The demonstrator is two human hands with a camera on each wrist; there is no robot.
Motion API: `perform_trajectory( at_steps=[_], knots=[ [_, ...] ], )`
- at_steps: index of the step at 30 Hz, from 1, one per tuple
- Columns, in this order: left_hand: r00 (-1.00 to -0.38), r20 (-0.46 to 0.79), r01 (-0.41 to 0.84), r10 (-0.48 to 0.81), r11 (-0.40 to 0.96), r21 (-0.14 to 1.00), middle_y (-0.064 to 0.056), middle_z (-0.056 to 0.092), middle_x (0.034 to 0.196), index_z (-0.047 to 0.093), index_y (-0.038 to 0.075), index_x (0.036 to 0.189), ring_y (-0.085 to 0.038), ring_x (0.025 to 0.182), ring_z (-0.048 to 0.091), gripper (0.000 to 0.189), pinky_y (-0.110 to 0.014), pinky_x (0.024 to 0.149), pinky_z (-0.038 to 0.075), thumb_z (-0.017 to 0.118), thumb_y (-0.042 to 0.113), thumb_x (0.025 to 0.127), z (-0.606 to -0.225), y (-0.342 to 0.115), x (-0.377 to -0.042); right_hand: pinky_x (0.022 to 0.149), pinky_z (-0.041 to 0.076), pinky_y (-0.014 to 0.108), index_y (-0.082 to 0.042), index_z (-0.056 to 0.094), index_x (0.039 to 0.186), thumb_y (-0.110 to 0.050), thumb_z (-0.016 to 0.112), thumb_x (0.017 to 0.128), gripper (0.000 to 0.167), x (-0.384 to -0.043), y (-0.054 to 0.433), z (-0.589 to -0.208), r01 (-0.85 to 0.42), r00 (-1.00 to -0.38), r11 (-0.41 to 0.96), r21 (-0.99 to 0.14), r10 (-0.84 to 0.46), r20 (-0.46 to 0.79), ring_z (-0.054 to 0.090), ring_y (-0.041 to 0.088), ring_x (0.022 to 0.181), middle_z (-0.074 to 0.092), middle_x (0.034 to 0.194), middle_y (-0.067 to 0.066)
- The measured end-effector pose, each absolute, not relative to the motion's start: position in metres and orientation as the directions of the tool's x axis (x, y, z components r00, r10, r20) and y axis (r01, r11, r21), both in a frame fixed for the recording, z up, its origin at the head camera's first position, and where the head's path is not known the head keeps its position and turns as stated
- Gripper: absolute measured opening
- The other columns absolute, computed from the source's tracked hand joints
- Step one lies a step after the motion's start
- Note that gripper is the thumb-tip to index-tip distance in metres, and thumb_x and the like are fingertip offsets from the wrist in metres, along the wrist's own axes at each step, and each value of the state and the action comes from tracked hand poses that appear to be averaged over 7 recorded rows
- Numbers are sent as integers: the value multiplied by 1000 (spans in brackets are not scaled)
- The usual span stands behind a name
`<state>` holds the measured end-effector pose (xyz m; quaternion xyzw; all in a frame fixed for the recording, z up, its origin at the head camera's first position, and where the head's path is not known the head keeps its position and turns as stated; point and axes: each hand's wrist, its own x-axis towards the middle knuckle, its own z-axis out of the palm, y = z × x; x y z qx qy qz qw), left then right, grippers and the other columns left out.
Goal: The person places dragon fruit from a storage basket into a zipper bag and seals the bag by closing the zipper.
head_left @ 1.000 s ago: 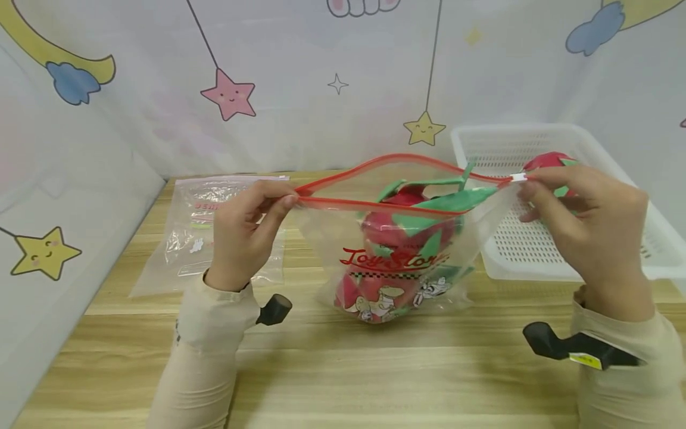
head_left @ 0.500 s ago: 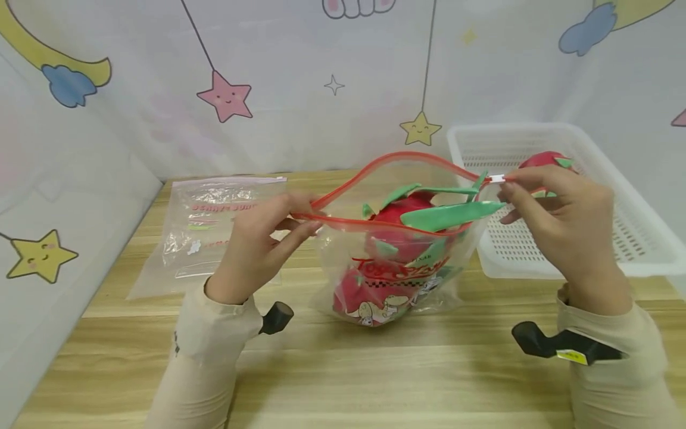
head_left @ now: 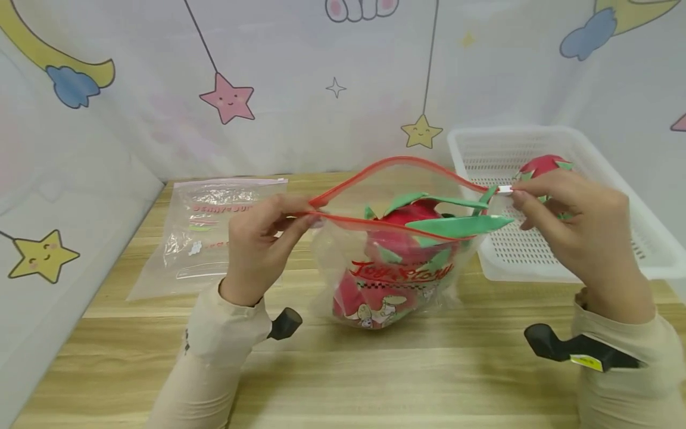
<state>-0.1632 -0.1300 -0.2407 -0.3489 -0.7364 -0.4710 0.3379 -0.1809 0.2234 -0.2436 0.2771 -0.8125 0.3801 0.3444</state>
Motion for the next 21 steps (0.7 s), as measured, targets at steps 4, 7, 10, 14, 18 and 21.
perform_trajectory(
  at_steps=[4, 7, 10, 14, 18, 21],
  knots=[
    [-547, 825, 820, 141, 288, 494, -19, 68, 76, 63, -12, 83, 7, 78, 65, 16, -15, 68, 55, 71, 2, 83, -243, -131, -165, 65, 44, 0, 8, 72, 81, -16, 71, 87, 25, -182, 219, -241, -746, -563, 499, -441, -118, 818, 53, -19, 64, 61, 88, -25],
    [-559, 824, 818, 90, 226, 529, -4, 71, 80, 62, -15, 82, 4, 76, 67, 22, -16, 66, 55, 71, 6, 84, -241, -133, -165, 63, 46, 3, 16, 68, 78, -5, 71, 85, 22, -182, 217, -237, -773, -558, 398, -494, -54, 828, 57, -11, 65, 66, 84, -16],
    [-557, 829, 825, 53, 150, 545, 11, 70, 88, 60, -19, 81, -1, 74, 68, 26, -19, 66, 56, 71, 5, 84, -237, -135, -165, 59, 49, 7, 24, 64, 77, 5, 70, 82, 20, -181, 217, -235, -809, -558, 214, -547, 15, 830, 61, 0, 65, 70, 80, -5],
    [-557, 830, 825, 0, 112, 554, 12, 70, 88, 58, -22, 80, -4, 72, 69, 33, -22, 68, 57, 72, 8, 84, -233, -137, -164, 56, 50, 11, 27, 62, 77, 14, 67, 79, 15, -183, 213, -233, -829, -555, 53, -557, 53, 830, 62, 7, 64, 72, 79, 1],
    [-575, 817, 808, -44, 123, 576, 9, 71, 86, 58, -21, 81, -5, 71, 69, 35, -22, 68, 58, 72, 10, 84, -234, -137, -163, 58, 50, 9, 23, 65, 78, 9, 69, 81, 15, -186, 204, -236, -803, -563, 209, -559, 42, 825, 61, -1, 61, 70, 81, -8],
    [-598, 800, 790, -47, 134, 599, 8, 71, 85, 59, -20, 82, -5, 72, 69, 33, -23, 69, 58, 72, 10, 84, -237, -136, -164, 59, 48, 6, 17, 68, 78, 4, 70, 82, 14, -188, 199, -239, -762, -566, 359, -540, 37, 824, 59, -10, 60, 66, 82, -18]
  ],
)
